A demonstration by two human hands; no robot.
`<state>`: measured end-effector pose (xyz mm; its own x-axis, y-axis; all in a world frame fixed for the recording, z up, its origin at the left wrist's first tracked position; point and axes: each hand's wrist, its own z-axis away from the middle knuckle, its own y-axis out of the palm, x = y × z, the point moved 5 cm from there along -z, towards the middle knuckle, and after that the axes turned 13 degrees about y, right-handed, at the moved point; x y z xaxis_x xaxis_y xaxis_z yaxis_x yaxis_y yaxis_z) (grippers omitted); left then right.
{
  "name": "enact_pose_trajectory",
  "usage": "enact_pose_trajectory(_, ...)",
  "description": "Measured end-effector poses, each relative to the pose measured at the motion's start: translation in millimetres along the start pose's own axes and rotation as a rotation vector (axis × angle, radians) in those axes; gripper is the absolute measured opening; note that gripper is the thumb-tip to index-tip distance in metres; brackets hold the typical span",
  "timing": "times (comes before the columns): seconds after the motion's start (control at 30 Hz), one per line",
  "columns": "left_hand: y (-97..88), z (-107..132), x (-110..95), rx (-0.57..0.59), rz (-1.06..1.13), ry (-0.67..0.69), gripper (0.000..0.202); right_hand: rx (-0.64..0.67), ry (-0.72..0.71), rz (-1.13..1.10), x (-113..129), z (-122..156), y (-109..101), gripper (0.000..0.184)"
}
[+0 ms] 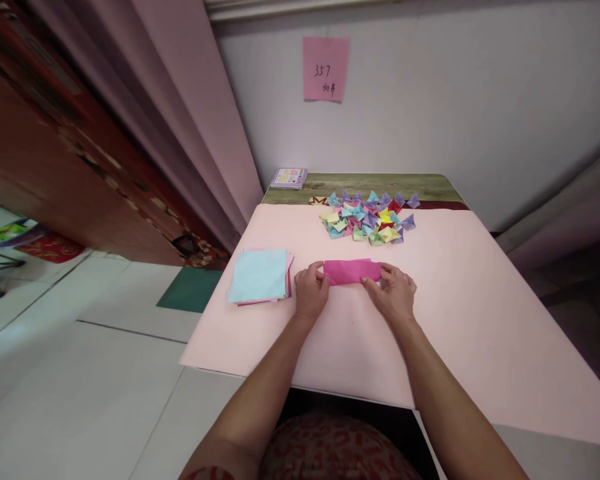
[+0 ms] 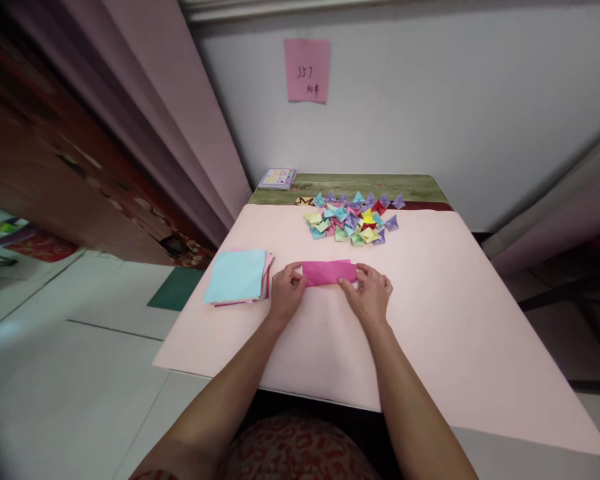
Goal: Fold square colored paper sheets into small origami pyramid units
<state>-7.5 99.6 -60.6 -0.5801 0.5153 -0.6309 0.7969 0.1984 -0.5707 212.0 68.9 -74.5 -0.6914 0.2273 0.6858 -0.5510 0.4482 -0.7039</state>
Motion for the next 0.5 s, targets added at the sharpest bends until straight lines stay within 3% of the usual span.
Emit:
enact_pose_trajectory(0.23,1.4,0,2,0.017,-0.039,0.026,0.031,-0.014,0.049,-0.043,-6,-2,2,0.043)
enact_pose_trajectory(0.43,1.1,1,-1,0.025,-0.134,0.063,0.035,-0.047,0.037,0.045,-5,1,2,0.028)
enact_pose_trajectory(0.5,-1.6,1,-9,0.002,-0.189,0.126,0.037,-0.071,0.030,0.065,-5,3,3,0.034)
